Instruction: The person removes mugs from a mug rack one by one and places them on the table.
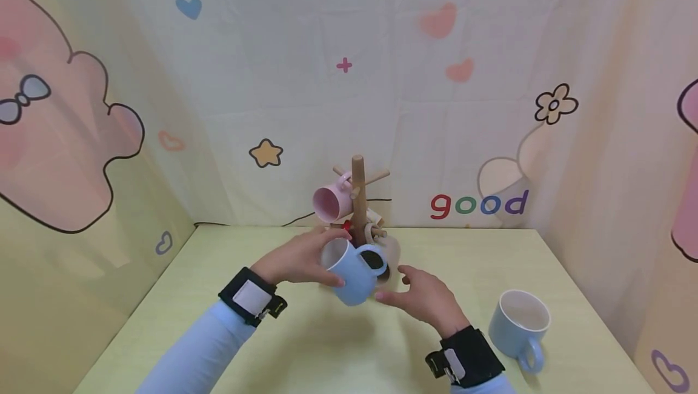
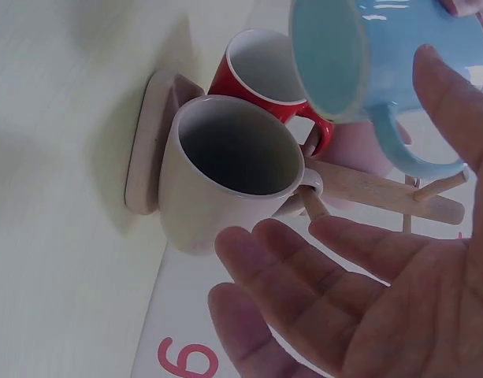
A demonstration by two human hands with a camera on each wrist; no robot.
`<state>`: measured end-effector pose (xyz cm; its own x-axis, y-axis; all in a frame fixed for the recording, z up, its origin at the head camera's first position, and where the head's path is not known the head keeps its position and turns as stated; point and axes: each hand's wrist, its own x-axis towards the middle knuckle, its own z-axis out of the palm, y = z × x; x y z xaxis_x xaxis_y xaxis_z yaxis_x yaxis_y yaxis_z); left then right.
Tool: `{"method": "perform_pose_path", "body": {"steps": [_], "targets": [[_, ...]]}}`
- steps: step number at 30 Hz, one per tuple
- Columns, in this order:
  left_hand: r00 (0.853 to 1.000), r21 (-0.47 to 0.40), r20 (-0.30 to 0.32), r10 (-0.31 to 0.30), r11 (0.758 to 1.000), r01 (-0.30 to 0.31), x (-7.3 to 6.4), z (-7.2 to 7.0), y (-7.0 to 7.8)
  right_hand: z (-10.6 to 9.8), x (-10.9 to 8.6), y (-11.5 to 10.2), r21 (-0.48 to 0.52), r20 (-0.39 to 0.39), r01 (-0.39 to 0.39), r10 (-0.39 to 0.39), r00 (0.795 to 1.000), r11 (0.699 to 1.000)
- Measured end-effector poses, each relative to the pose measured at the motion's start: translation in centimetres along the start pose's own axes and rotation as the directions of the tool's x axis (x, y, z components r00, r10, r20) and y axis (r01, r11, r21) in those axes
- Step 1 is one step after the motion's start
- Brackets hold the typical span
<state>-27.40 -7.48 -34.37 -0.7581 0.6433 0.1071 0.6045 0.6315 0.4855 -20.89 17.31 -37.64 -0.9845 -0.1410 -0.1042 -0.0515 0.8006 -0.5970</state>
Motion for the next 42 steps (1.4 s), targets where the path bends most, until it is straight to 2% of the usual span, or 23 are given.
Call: {"method": "perform_pose_path", "body": {"steps": [9, 17, 21, 24, 28, 32, 37, 42], "targets": [[0.993, 0.156, 0.100, -0.060, 0.987, 0.044, -0.6, 0.7, 1.4, 0.4, -0.5, -0.6, 0.006, -0.016, 0.027, -0.027, 1.000, 1.000], [0.983, 0.240, 0.182, -0.026, 0.971, -0.019, -0.8, 1.6, 2.2, 1.3, -0.3, -1.2, -0.038, -0.017, 0.050, -0.051, 0.999, 0.998], [0.978, 0.248, 0.208, -0.035, 0.969, -0.018, -0.9, 2.2, 2.6, 1.6, -0.2, -1.5, -0.057, 0.016, 0.066, -0.065, 0.998, 0.996], [0.976, 0.287, 0.214, -0.032, 0.957, -0.031, -0.7, 2.7, 2.8, 1.9, -0.1, -1.6, -0.060, 0.048, 0.079, -0.076, 0.996, 0.995], [0.974, 0.348, 0.226, -0.010, 0.935, -0.071, -0.5, 3.2, 3.0, 2.4, -0.3, -1.6, -0.038, 0.065, 0.101, -0.098, 0.993, 0.994], [0.972, 0.393, 0.231, 0.036, 0.911, -0.127, -0.5, 3.6, 3.1, 3.1, -0.4, -1.5, -0.022, 0.073, 0.100, -0.098, 0.992, 0.995], [0.969, 0.399, 0.235, 0.073, 0.902, -0.165, -0.6, 3.9, 3.3, 3.8, -0.4, -1.4, -0.034, 0.097, 0.077, -0.073, 0.993, 0.996], [0.966, 0.419, 0.228, 0.121, 0.884, -0.210, -0.6, 4.1, 3.2, 4.4, -0.7, -1.3, -0.020, 0.095, 0.112, -0.110, 0.989, 0.993]]}}
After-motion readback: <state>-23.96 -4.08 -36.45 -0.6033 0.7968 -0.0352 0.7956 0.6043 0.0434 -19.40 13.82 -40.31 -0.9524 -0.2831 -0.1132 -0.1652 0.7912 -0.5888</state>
